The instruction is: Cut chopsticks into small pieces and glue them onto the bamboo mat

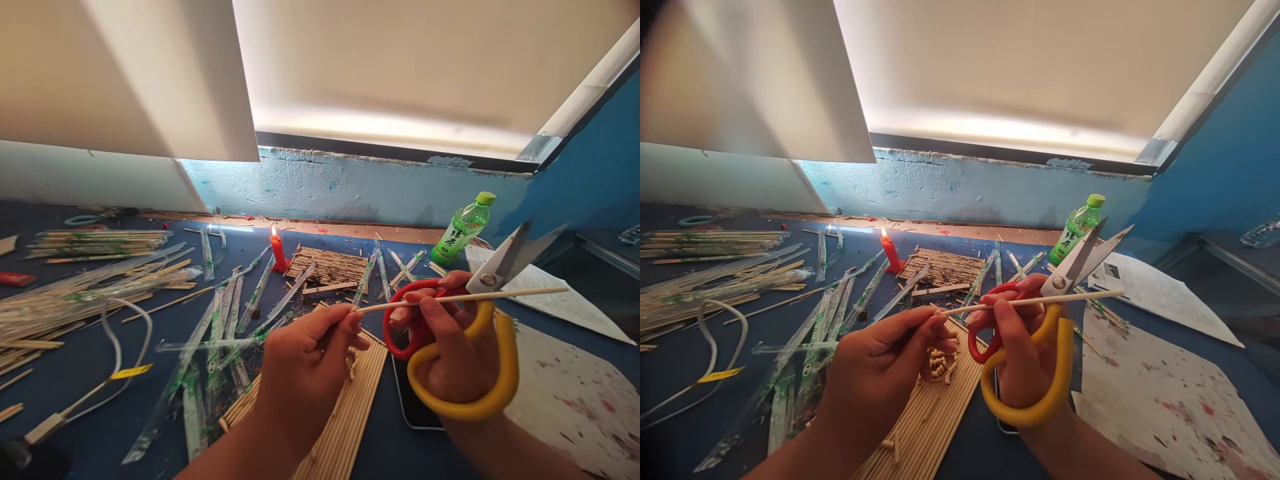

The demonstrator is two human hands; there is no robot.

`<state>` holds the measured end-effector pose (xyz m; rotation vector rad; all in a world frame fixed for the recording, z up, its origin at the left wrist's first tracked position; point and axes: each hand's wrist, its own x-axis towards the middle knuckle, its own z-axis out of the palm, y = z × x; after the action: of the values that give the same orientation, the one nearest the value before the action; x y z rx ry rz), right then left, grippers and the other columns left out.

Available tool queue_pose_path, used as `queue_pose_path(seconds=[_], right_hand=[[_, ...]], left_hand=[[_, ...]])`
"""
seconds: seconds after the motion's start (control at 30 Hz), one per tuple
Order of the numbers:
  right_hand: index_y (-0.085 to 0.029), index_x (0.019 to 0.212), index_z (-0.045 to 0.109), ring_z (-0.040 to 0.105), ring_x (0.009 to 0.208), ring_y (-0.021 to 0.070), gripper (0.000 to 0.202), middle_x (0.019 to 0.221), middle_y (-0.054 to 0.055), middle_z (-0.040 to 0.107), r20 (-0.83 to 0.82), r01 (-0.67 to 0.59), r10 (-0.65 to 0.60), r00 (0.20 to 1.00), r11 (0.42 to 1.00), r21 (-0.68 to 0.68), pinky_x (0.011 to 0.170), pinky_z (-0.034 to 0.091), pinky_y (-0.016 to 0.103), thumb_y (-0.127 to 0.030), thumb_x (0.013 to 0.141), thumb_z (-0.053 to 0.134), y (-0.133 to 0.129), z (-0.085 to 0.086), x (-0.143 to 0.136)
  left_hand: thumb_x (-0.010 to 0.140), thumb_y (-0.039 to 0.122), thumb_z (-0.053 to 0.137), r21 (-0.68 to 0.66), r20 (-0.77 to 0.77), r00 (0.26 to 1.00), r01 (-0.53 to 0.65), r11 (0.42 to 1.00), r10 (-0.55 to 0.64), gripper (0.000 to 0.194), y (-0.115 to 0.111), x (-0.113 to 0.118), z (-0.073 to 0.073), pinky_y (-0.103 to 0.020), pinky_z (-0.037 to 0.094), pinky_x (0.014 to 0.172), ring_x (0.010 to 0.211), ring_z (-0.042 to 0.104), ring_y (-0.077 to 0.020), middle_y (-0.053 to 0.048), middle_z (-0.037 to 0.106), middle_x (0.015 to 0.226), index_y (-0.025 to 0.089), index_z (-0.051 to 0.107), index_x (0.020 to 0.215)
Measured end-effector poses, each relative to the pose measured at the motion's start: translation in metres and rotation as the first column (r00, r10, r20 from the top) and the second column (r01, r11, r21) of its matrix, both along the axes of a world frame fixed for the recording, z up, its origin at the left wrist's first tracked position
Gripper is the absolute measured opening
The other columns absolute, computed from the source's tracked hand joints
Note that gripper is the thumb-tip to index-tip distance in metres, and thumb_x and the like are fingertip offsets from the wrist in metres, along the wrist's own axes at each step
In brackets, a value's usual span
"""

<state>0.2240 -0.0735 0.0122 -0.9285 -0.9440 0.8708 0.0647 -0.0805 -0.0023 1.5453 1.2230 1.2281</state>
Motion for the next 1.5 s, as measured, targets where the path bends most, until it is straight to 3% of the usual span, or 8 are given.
queue_pose_path(seconds=[0.23,0.4,0.53,0.7,0.97,1.17,1.37,1.5], right_hand=[[-0.027,0.108,0.053,0.066,0.063,0.0166,0.021,0.084,0.0,0.067,-0.049,-0.26,0.261,0.964,0.965,0.03,0.052,0.055,0.028,-0.02,0.089,0.061,0.014,-0.004,0.021],[-0.025,0.113,0.054,0.061,0.069,0.0149,0.022,0.094,0.002,0.063,0.161,-0.411,0.436,0.885,0.896,-0.168,0.06,0.052,0.029,-0.031,0.094,0.061,0.016,-0.018,0.029],[-0.028,0.12,0.054,0.059,0.089,0.0174,0.028,0.104,0.002,0.062,0.437,-0.415,0.548,0.713,0.833,-0.366,0.075,0.05,0.029,-0.04,0.096,0.062,0.002,-0.019,0.026],[-0.027,0.112,0.055,0.06,0.091,0.0175,0.019,0.1,0.0,0.063,0.496,-0.523,0.697,0.518,0.717,-0.462,0.082,0.05,0.029,-0.041,0.1,0.057,-0.009,0.002,0.018],[-0.03,0.129,0.054,0.061,0.105,0.0228,0.034,0.11,0.002,0.066,0.537,-0.487,0.683,0.495,0.73,-0.48,0.094,0.049,0.036,-0.039,0.098,0.061,-0.007,0.002,0.018],[-0.026,0.135,0.055,0.063,0.106,0.0247,0.04,0.116,0.006,0.067,0.421,-0.533,0.759,0.496,0.649,-0.542,0.094,0.051,0.04,-0.043,0.099,0.056,-0.01,0.016,0.017],[-0.028,0.145,0.048,0.059,0.117,0.0292,0.054,0.124,0.009,0.064,0.4,-0.505,0.72,0.567,0.688,-0.521,0.1,0.049,0.044,-0.049,0.097,0.058,-0.012,-0.001,0.021],[-0.025,0.139,0.054,0.062,0.108,0.0258,0.046,0.118,0.008,0.066,0.434,-0.52,0.718,0.544,0.695,-0.497,0.094,0.052,0.038,-0.046,0.098,0.057,-0.012,0.004,0.019]], left_hand=[[0.093,0.027,0.065,0.046,0.166,0.986,0.003,0.999,-0.011,0.011,0.008,-0.004,-0.003,-0.02,0.06,0.057,0.064,0.073,-0.0144,0.0,0.077,0.074,0.021,0.073,0.097],[0.093,0.024,0.065,0.019,0.214,0.974,-0.074,0.997,0.069,0.011,0.013,-0.008,0.002,-0.017,0.059,0.057,0.06,0.07,-0.0104,-0.001,0.078,0.078,0.019,0.072,0.099],[0.093,0.023,0.065,-0.008,0.207,0.977,-0.043,0.999,0.043,0.011,0.015,-0.009,0.003,-0.018,0.06,0.06,0.065,0.072,-0.0123,-0.002,0.078,0.08,0.018,0.072,0.1],[0.093,0.025,0.066,0.012,0.199,0.979,0.05,0.999,-0.051,0.01,0.012,-0.008,-0.002,-0.021,0.061,0.067,0.073,0.075,-0.0145,-0.001,0.077,0.085,0.021,0.072,0.1],[0.091,0.028,0.069,0.015,0.177,0.983,0.052,0.999,-0.054,0.008,0.011,-0.007,-0.005,-0.021,0.061,0.066,0.073,0.075,-0.0147,0.001,0.077,0.082,0.023,0.071,0.096],[0.092,0.026,0.067,0.062,0.129,0.99,0.045,0.997,-0.053,0.005,0.009,-0.008,-0.001,-0.02,0.06,0.065,0.072,0.075,-0.0138,0.002,0.077,0.08,0.023,0.071,0.094],[0.094,0.024,0.064,0.061,0.149,0.987,0.047,0.997,-0.056,0.005,0.008,-0.007,-0.004,-0.023,0.061,0.065,0.073,0.076,-0.0155,0.001,0.077,0.081,0.022,0.069,0.096],[0.093,0.021,0.064,0.098,0.115,0.993,0.028,0.995,-0.04,0.006,0.008,-0.006,-0.004,-0.023,0.061,0.066,0.072,0.075,-0.0152,0.001,0.077,0.08,0.022,0.07,0.095]])
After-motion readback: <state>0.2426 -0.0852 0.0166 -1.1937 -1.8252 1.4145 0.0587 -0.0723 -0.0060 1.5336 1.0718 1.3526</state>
